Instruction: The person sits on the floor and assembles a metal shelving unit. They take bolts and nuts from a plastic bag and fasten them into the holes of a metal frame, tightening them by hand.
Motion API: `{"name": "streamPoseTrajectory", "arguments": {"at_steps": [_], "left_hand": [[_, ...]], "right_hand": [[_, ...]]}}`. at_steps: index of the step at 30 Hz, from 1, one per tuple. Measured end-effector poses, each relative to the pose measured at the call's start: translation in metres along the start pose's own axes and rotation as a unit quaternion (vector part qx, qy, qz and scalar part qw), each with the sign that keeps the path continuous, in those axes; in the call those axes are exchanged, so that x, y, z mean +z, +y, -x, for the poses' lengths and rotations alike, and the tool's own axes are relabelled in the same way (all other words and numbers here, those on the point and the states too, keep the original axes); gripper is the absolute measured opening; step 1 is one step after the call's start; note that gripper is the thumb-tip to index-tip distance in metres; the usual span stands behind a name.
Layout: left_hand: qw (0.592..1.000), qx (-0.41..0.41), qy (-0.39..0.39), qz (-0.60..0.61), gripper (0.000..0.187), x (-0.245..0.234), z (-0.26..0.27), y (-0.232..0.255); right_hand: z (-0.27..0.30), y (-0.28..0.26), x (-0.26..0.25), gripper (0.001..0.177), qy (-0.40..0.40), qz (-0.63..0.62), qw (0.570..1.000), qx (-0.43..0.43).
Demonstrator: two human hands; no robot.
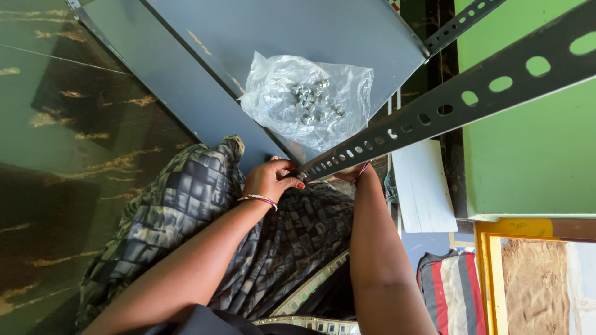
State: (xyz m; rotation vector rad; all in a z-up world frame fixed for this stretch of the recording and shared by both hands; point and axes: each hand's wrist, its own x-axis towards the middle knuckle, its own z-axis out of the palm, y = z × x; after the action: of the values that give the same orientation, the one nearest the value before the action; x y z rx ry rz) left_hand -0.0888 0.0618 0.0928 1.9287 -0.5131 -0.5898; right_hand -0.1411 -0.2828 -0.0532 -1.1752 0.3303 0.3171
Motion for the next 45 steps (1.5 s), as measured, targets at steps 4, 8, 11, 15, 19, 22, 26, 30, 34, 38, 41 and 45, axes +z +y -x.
{"name": "streamPoseTrajectory", "arguments": {"at_steps": [4, 8, 11, 15, 19, 22, 26, 30, 34, 38, 41, 45], "left_hand": [[0.987, 0.014, -0.032, 0.154, 0.023, 0.009, -0.004, -0.016], [0.991, 0.048, 0.019, 0.123, 0.026, 0.012, 0.0, -0.017], [0.994, 0.065, 0.059, 0.068, 0.031, 0.01, 0.005, -0.009], [0.999, 0.029, 0.019, 0.019, 0.036, 0.009, -0.001, -0.009], [0.985, 0.007, -0.068, 0.161, 0.042, 0.026, -0.019, -0.031], [0.986, 0.097, -0.043, 0.129, 0.044, 0.033, -0.027, -0.053], [0.987, 0.13, -0.036, 0.088, 0.045, 0.035, -0.033, -0.057], [0.989, 0.04, -0.077, 0.123, 0.047, 0.024, -0.028, -0.041], [0.993, -0.003, -0.083, 0.082, 0.046, 0.011, -0.018, -0.023], [0.999, 0.007, -0.051, -0.006, 0.047, 0.001, -0.008, -0.009], [0.999, 0.026, -0.034, -0.027, 0.049, 0.0, -0.006, -0.005], [0.999, 0.028, -0.026, -0.018, 0.048, 0.001, -0.004, -0.006]], "right_hand": [[0.001, -0.001, 0.004, 0.023, 0.002, 0.002, 1.0, 0.002], [0.002, -0.004, 0.008, 0.023, 0.002, 0.015, 1.0, 0.017], [0.007, -0.005, 0.011, 0.022, 0.006, 0.021, 0.999, 0.031], [0.004, -0.011, 0.022, 0.022, 0.004, 0.028, 0.999, 0.047], [0.011, -0.014, 0.034, 0.022, 0.011, 0.026, 0.998, 0.057], [0.018, -0.023, 0.045, 0.022, 0.019, 0.028, 0.998, 0.059], [0.024, -0.036, 0.066, 0.022, 0.023, 0.032, 0.997, 0.066], [0.029, -0.039, 0.074, 0.022, 0.026, 0.028, 0.996, 0.077], [0.023, -0.03, 0.065, 0.021, -0.001, 0.011, 0.998, 0.068], [0.015, -0.019, 0.05, 0.019, 0.007, 0.029, 0.997, 0.077], [0.011, -0.012, 0.04, 0.017, 0.01, 0.023, 0.997, 0.076], [0.007, -0.006, 0.032, 0.016, 0.007, 0.014, 0.997, 0.074]]}}
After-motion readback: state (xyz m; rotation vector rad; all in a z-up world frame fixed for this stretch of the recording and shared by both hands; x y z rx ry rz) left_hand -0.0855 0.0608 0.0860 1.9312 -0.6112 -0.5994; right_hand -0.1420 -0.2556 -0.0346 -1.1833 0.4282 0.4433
